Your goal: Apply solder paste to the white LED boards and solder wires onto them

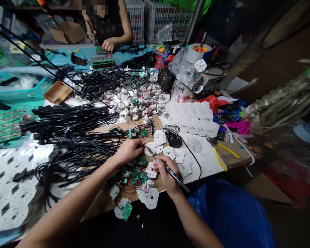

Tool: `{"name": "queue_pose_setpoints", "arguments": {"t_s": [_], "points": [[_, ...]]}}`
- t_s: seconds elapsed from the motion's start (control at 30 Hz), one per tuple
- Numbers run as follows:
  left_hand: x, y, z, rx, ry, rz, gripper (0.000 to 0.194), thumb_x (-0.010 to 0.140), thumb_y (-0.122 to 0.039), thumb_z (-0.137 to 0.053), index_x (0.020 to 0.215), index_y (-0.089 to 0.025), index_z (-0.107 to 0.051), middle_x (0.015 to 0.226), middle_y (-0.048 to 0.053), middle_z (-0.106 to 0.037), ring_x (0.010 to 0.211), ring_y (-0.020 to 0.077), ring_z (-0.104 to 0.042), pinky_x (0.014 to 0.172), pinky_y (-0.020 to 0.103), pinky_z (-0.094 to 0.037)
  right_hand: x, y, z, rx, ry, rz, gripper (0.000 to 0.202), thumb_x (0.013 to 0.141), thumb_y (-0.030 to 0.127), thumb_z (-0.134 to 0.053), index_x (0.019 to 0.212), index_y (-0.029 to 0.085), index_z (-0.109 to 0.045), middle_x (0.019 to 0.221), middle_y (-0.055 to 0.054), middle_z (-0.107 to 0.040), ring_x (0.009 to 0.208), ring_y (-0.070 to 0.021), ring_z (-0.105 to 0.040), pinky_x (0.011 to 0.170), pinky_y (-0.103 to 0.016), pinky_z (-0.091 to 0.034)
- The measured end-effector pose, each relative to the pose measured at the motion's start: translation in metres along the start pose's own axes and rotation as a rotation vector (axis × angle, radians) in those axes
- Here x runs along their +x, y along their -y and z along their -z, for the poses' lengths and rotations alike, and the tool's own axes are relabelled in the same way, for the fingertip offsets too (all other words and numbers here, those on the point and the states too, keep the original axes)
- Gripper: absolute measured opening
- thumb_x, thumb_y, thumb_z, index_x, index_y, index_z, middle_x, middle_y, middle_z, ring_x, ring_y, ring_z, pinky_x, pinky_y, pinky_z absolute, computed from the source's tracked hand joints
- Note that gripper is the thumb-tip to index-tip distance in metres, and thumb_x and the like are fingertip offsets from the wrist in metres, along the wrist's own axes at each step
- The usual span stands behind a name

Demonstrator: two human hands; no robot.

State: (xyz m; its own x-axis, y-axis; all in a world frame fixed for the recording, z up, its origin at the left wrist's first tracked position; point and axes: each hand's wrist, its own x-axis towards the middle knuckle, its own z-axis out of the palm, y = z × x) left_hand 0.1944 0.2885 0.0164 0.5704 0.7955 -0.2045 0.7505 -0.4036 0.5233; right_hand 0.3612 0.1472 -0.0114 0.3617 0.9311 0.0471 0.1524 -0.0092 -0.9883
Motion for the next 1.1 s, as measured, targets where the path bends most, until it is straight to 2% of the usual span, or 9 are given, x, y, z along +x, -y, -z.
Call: {"name": "queue_pose_setpoints", "arguments": {"t_s": [0.33, 0.7, 0.83, 0.93, 1.0, 1.1], "points": [[0.002, -0.001, 0.001, 0.002, 0.014, 0.031, 0.016, 0.082, -0.021, -0.056, 0.084, -0.018, -0.071, 0.079, 0.005, -0.074, 0.071, 0.0182, -0.066, 0.066, 0.026, -0.042, 0.0, 0.005, -0.002, -0.053, -0.005, 0.032, 0.021, 0.095, 0.036, -0.06, 0.098, 0.019, -0.071, 0.072, -0.002, -0.074, 0.056, -0.0132, -0.072, 0.053, -0.02, -0.059], [0.0, -0.004, 0.002, 0.03, 0.006, 0.038, 0.015, 0.083, -0.022, -0.056, 0.084, -0.019, -0.071, 0.078, 0.004, -0.074, 0.071, 0.0178, -0.066, 0.065, 0.025, -0.042, -0.003, -0.009, 0.0, 0.062, -0.073, 0.0, 0.025, 0.095, 0.041, -0.059, 0.101, 0.02, -0.071, 0.073, -0.002, -0.074, 0.057, -0.015, -0.072, 0.053, -0.024, -0.061], [-0.007, -0.011, 0.002, 0.113, -0.021, 0.044, 0.016, 0.085, -0.029, -0.057, 0.085, -0.019, -0.07, 0.081, 0.006, -0.074, 0.072, 0.019, -0.067, 0.063, 0.026, -0.04, -0.002, -0.006, 0.0, 0.063, -0.088, 0.011, 0.026, 0.095, 0.042, -0.058, 0.1, 0.019, -0.071, 0.072, -0.002, -0.074, 0.055, -0.0149, -0.071, 0.053, -0.024, -0.061], [-0.013, -0.014, 0.013, 0.146, -0.07, 0.032, 0.023, 0.087, -0.04, -0.058, 0.082, -0.02, -0.069, 0.078, 0.006, -0.073, 0.069, 0.0191, -0.065, 0.061, 0.027, -0.038, -0.002, -0.003, 0.001, 0.066, -0.093, 0.013, 0.026, 0.095, 0.042, -0.058, 0.1, 0.019, -0.071, 0.071, -0.002, -0.074, 0.054, -0.0147, -0.071, 0.053, -0.024, -0.061], [-0.012, -0.012, 0.028, 0.13, -0.13, 0.045, 0.028, 0.087, -0.044, -0.057, 0.078, -0.02, -0.069, 0.07, 0.004, -0.07, 0.064, 0.0178, -0.061, 0.06, 0.027, -0.036, -0.002, -0.002, 0.001, 0.066, -0.093, 0.018, 0.025, 0.095, 0.041, -0.058, 0.1, 0.019, -0.07, 0.071, -0.002, -0.074, 0.054, -0.0148, -0.07, 0.054, -0.025, -0.06], [0.004, 0.0, 0.058, 0.092, -0.307, 0.151, 0.03, 0.088, -0.044, -0.057, 0.078, -0.019, -0.07, 0.07, 0.003, -0.069, 0.063, 0.0166, -0.059, 0.061, 0.027, -0.037, -0.002, -0.003, 0.0, 0.074, -0.089, 0.021, 0.025, 0.095, 0.04, -0.058, 0.1, 0.019, -0.07, 0.071, -0.002, -0.074, 0.054, -0.0152, -0.07, 0.054, -0.026, -0.06]]}}
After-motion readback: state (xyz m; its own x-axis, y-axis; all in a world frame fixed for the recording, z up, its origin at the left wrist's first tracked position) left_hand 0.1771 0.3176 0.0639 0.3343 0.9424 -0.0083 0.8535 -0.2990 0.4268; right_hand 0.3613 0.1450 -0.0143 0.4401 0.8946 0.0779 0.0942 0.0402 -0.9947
